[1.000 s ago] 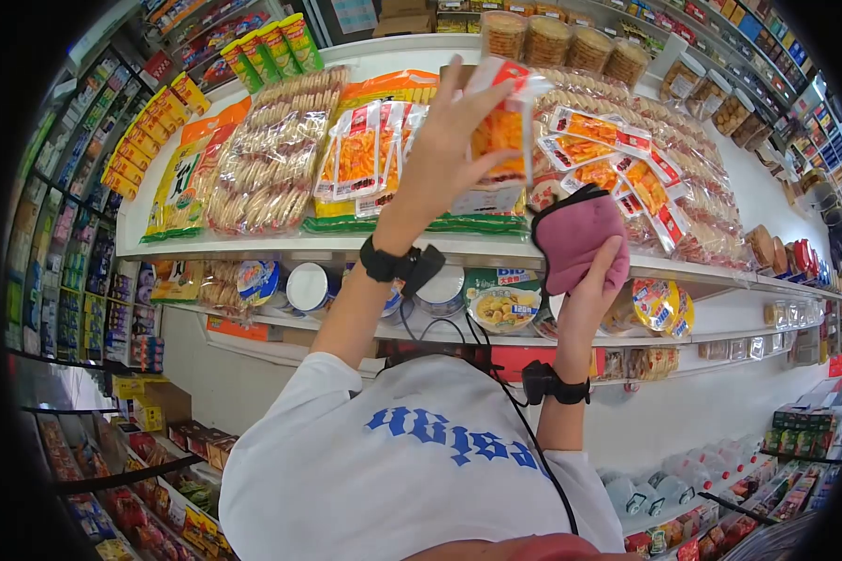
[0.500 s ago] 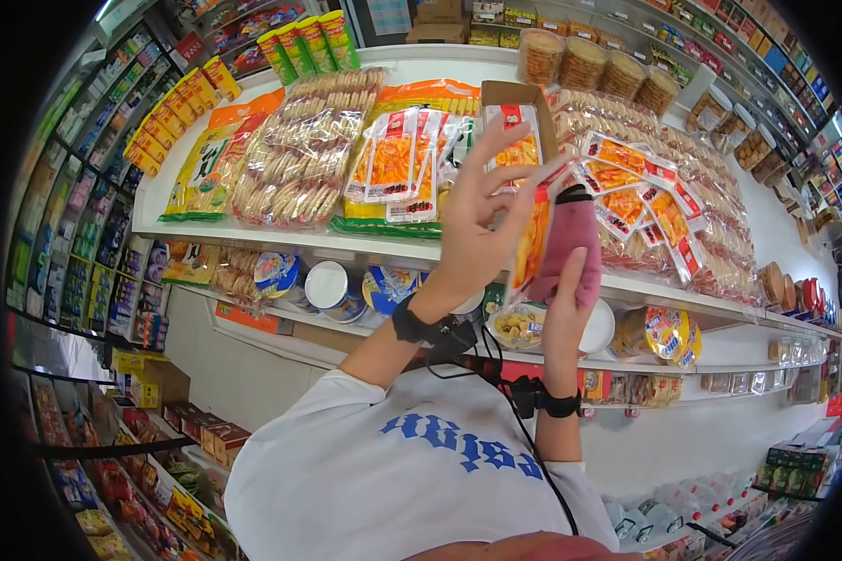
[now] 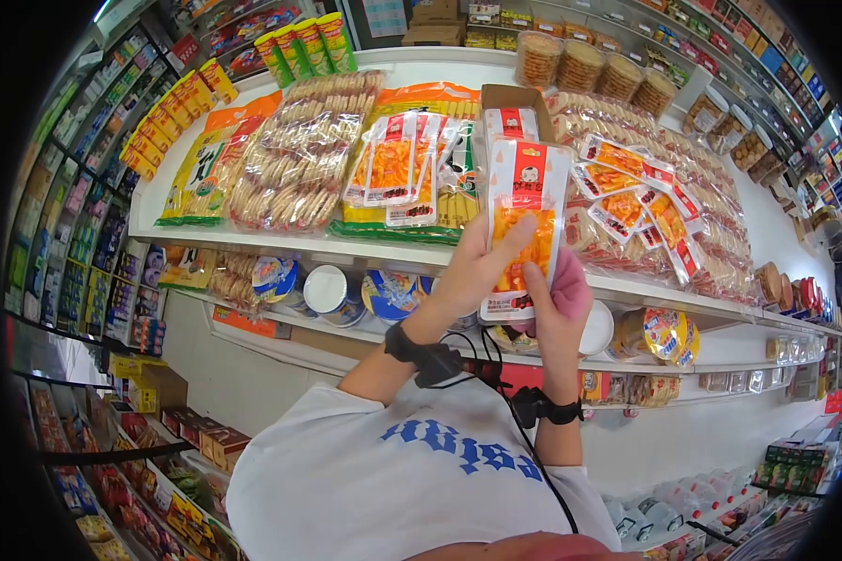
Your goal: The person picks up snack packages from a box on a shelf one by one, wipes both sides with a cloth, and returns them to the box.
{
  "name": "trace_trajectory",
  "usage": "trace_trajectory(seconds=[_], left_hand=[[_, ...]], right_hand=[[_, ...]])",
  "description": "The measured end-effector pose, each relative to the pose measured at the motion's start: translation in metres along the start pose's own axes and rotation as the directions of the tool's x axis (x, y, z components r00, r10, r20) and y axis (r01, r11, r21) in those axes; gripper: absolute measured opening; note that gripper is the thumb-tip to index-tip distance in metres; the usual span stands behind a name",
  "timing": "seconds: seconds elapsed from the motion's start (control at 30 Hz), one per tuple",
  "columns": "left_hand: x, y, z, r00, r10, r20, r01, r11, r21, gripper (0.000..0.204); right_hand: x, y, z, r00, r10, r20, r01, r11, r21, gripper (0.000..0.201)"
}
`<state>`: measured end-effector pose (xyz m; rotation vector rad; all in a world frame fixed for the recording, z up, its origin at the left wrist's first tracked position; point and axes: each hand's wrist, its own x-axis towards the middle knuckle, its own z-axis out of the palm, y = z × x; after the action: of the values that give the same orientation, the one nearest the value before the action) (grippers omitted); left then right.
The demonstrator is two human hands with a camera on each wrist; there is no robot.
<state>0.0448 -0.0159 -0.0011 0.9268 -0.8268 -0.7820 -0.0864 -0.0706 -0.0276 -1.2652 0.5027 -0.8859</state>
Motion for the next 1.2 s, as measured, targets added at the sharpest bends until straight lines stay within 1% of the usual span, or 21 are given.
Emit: trace_trajectory(seconds=[0.1, 0.2, 0.27, 0.3, 0.33, 0.37, 0.4, 0.43, 0.5, 0.57, 0.67, 0.7, 0.73, 0.77, 0.83, 0.9, 0.93, 1.0, 1.03, 1.13, 1.2], left_hand=[[-0.004, 0.003, 0.007, 0.993, -0.062, -0.100, 0.041, 0.978, -0.204, 0.037], [-0.003, 0.014, 0.009, 0.983, -0.034, -0.179, -0.020, 0.956, -0.294, 0.037], [0.003, 0.020, 0.006, 0.968, 0.049, -0.247, -0.115, 0.958, -0.263, 0.039], [0.005, 0.020, 0.009, 0.966, 0.095, -0.242, -0.157, 0.955, -0.253, 0.045], [0.004, 0.017, 0.012, 0.978, 0.063, -0.201, -0.111, 0.964, -0.240, 0.047], [0.002, 0.013, 0.017, 0.987, 0.028, -0.161, -0.065, 0.972, -0.225, 0.050], [-0.001, 0.007, 0.021, 0.993, -0.008, -0.121, -0.018, 0.978, -0.209, 0.053], [-0.004, 0.002, 0.025, 0.995, -0.062, -0.075, 0.056, 0.996, -0.071, 0.061], [-0.009, 0.011, 0.029, 0.985, 0.098, 0.141, -0.094, 0.995, -0.035, 0.064], [-0.004, 0.009, 0.032, 0.895, 0.269, 0.356, -0.272, 0.961, -0.041, 0.067], [-0.015, 0.000, 0.045, 0.924, 0.168, 0.343, -0.230, 0.962, 0.150, 0.068], [-0.018, 0.000, 0.047, 0.920, 0.096, 0.380, -0.157, 0.979, 0.134, 0.079], [-0.023, -0.001, 0.051, 0.950, 0.069, 0.306, -0.100, 0.991, 0.087, 0.077], [-0.028, -0.001, 0.056, 0.973, 0.037, 0.229, -0.047, 0.998, 0.036, 0.075], [-0.027, -0.002, 0.052, 0.985, -0.076, 0.152, 0.088, 0.993, -0.073, 0.075], [-0.017, -0.002, 0.034, 0.958, -0.237, 0.163, 0.265, 0.947, -0.180, 0.077], [-0.016, -0.001, 0.034, 0.957, -0.268, 0.114, 0.290, 0.909, -0.298, 0.075], [-0.012, 0.005, 0.036, 0.940, -0.339, 0.033, 0.305, 0.798, -0.520, 0.071], [-0.005, 0.002, 0.027, 0.947, -0.319, 0.031, 0.273, 0.751, -0.601, 0.051], [0.011, 0.011, 0.016, 0.978, -0.124, -0.168, 0.028, 0.874, -0.485, 0.041], [0.011, 0.013, 0.017, 0.980, -0.089, -0.180, -0.017, 0.859, -0.512, 0.037]], right_hand=[[-0.003, 0.011, -0.003, 0.996, -0.094, 0.012, 0.094, 0.991, -0.099, 0.027], [-0.011, 0.004, -0.004, 0.957, -0.108, -0.270, 0.086, 0.992, -0.093, 0.035], [-0.010, -0.009, 0.006, 0.848, -0.177, -0.499, 0.236, 0.970, 0.057, 0.039], [-0.016, -0.012, 0.003, 0.900, -0.145, -0.411, 0.142, 0.989, -0.038, 0.051], [-0.015, -0.013, 0.006, 0.908, -0.355, -0.221, 0.295, 0.918, -0.263, 0.056], [-0.015, -0.015, 0.013, 0.863, -0.506, 0.015, 0.460, 0.772, -0.439, 0.060], [-0.015, -0.020, 0.023, 0.768, -0.580, 0.270, 0.619, 0.565, -0.545, 0.065], [-0.016, -0.012, 0.027, 0.770, -0.585, 0.253, 0.619, 0.592, -0.516, 0.067], [-0.014, 0.007, 0.028, 0.788, -0.581, 0.203, 0.598, 0.645, -0.475, 0.070], [-0.005, 0.009, 0.017, 0.834, -0.537, 0.124, 0.526, 0.706, -0.474, 0.070], [0.013, -0.013, 0.010, 0.909, -0.414, -0.035, 0.375, 0.854, -0.361, 0.063], [0.021, -0.032, 0.014, 0.909, -0.416, -0.028, 0.393, 0.877, -0.277, 0.060], [0.025, -0.041, 0.015, 0.909, -0.417, -0.022, 0.405, 0.894, -0.191, 0.057], [0.026, -0.038, 0.011, 0.855, -0.512, 0.082, 0.497, 0.766, -0.407, 0.055], [0.026, -0.030, 0.005, 0.726, -0.594, 0.346, 0.621, 0.351, -0.701, 0.053], [0.012, -0.026, 0.010, 0.753, -0.567, 0.333, 0.617, 0.435, -0.656, 0.051], [0.005, -0.025, 0.013, 0.767, -0.552, 0.326, 0.612, 0.476, -0.632, 0.050], [-0.001, -0.017, 0.010, 0.755, -0.533, 0.382, 0.635, 0.449, -0.628, 0.051], [-0.007, -0.014, 0.011, 0.751, -0.514, 0.415, 0.642, 0.423, -0.639, 0.051], [-0.022, -0.008, 0.018, 0.738, -0.497, 0.456, 0.656, 0.369, -0.659, 0.049], [-0.011, -0.002, 0.006, 0.736, -0.504, 0.452, 0.657, 0.369, -0.658, 0.049]])
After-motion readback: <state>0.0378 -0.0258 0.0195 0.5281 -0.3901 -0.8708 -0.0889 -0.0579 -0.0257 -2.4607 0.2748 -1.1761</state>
